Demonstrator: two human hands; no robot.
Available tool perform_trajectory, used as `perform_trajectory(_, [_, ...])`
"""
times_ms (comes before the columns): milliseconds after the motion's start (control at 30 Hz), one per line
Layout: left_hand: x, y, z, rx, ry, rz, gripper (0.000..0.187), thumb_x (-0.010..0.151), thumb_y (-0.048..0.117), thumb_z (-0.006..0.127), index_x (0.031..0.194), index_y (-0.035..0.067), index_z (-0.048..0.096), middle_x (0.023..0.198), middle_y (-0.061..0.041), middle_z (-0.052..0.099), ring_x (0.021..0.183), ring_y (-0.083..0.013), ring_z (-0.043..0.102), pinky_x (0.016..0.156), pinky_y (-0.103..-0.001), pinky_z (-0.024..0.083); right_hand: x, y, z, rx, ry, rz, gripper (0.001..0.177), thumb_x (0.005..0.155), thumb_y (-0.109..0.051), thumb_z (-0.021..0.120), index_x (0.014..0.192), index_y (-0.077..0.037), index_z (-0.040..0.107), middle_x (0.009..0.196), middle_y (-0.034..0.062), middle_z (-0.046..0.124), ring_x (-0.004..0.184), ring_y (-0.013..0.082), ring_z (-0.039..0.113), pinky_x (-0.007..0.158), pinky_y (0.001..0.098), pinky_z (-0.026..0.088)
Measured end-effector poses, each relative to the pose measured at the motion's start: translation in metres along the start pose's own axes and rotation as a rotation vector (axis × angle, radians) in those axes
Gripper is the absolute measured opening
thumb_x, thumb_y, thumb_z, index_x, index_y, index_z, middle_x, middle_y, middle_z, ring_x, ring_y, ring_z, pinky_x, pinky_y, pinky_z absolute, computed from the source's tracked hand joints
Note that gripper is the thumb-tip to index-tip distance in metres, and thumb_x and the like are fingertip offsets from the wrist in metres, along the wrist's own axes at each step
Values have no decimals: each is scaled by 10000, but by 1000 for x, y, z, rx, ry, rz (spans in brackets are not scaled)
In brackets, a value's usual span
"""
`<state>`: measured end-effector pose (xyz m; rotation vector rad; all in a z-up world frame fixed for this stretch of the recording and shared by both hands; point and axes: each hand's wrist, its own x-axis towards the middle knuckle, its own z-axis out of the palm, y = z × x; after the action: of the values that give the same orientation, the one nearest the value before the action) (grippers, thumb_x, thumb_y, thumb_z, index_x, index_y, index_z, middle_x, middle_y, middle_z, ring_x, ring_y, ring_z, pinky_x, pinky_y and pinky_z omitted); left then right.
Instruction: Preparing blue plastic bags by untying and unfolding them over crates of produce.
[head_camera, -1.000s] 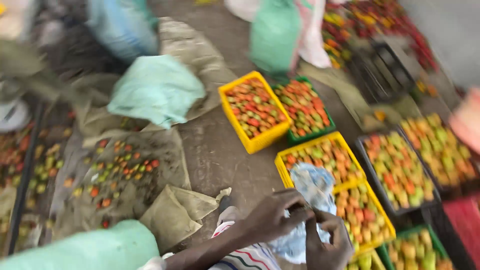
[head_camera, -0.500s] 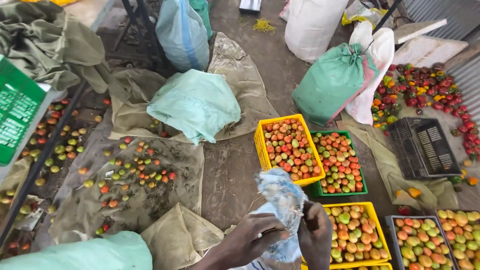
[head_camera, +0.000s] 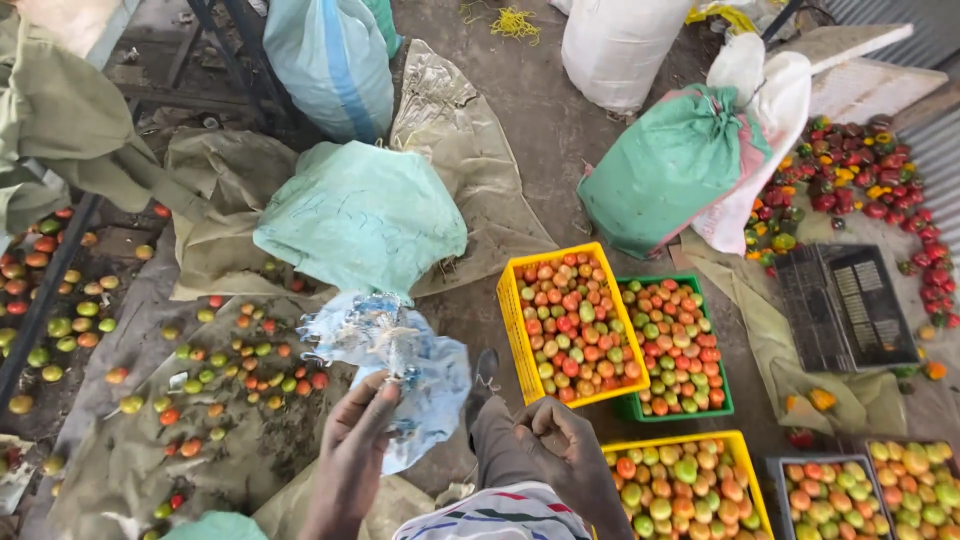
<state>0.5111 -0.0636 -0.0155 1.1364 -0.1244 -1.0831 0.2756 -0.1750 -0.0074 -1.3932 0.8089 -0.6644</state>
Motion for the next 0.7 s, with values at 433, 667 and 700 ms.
perform_trajectory(433, [255,71,155,263,218,-185,333,816,211,832,1036,25,664,985,-57,557,990,-167,523,1027,-320,394,329,-56,-82,-92,-74,-90,204,993,-227,632,880,-59,654,780,41,635,713,140,613,658,284,509])
perform_trajectory(667, [361,104,236,388,-59,-39,189,927,181,733,996,17,796,839,-50,748,797,-112,670,687,-265,522,486,-112,-62,-193,-353,-194,233,1040,-262,553,979,-48,624,937,65,640,872,184,592,788,336,479])
perform_trajectory(700, [385,102,238,354,-86,15,156,954,182,731,934,28,746,776,-20,602,724,-107,546,632,-274,410,512,-109,-66,-241,-323,-238,238,1054,-222,542,881,-63,579,856,44,601,796,171,554,726,340,461])
